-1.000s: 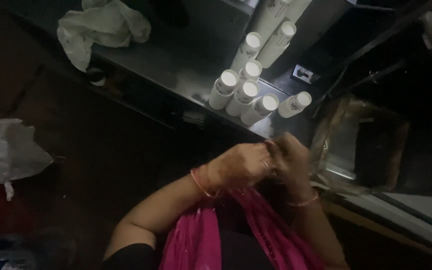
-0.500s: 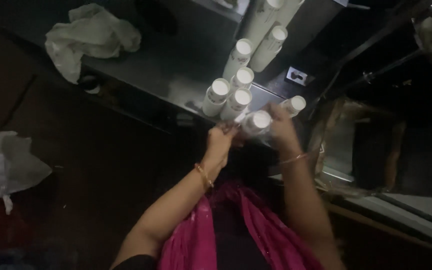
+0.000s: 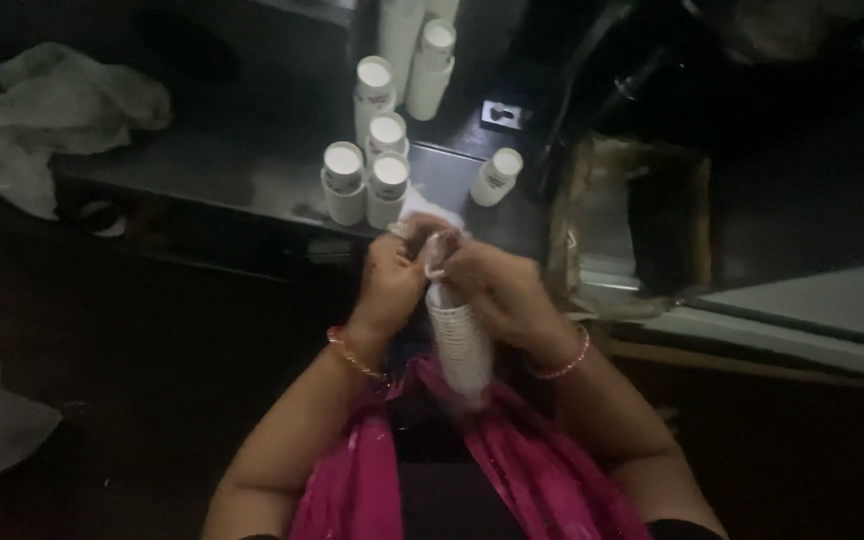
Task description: The person picks up paper cups from a stack, places several individual cups on a table, and then takes a plastic bag to pack a stack of cups into it.
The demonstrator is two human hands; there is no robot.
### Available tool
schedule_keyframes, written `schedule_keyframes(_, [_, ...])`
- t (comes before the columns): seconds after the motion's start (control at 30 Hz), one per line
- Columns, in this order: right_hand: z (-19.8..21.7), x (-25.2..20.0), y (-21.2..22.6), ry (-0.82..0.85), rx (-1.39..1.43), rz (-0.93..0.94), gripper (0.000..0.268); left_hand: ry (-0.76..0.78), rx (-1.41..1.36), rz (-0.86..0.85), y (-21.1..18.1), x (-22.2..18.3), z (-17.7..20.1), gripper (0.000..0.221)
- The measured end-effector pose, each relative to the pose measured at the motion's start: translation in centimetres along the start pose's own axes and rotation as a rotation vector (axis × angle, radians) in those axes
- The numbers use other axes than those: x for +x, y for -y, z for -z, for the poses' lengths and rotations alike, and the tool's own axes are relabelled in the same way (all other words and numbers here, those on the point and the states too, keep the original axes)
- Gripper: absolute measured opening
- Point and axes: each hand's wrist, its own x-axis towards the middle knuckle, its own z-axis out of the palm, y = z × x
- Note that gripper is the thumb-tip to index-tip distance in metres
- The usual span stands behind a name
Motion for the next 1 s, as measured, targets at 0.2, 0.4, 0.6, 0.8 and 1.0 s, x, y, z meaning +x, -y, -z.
schedule_keyframes(0.2, [5.1,-0.7,3.0,-0.181,-0.315,0.148,0.019,0.426,0.542,0.366,-4.1,-1.2,-2.4,0.048])
schedule_keyframes(0.4, [8.4,-7.9,0.6,0.567,-0.424,-0.2,0.017,0.464,0.519,-0.088,-0.8,-1.5,-5.3,0.028])
schedule_keyframes(0.6, [14.5,-10.7,-3.6,0.313,-0.703,-0.944,0.025,0.391,0.693,-0.014,-0.4,1.6,-4.8,0.02])
schedule_keyframes(0.8, [10.4,-6.4,-17.2,0.024,-0.778,-0.632,0.023,0.399,0.647,-0.139,0.5,1.8,-4.9,0.018])
schedule_keyframes(1.0, [10.0,-6.6,-22.0,0.087,-0.86,-0.628,0.02,0.314,0.723,0.023,-0.2,1.6,-1.5,0.024])
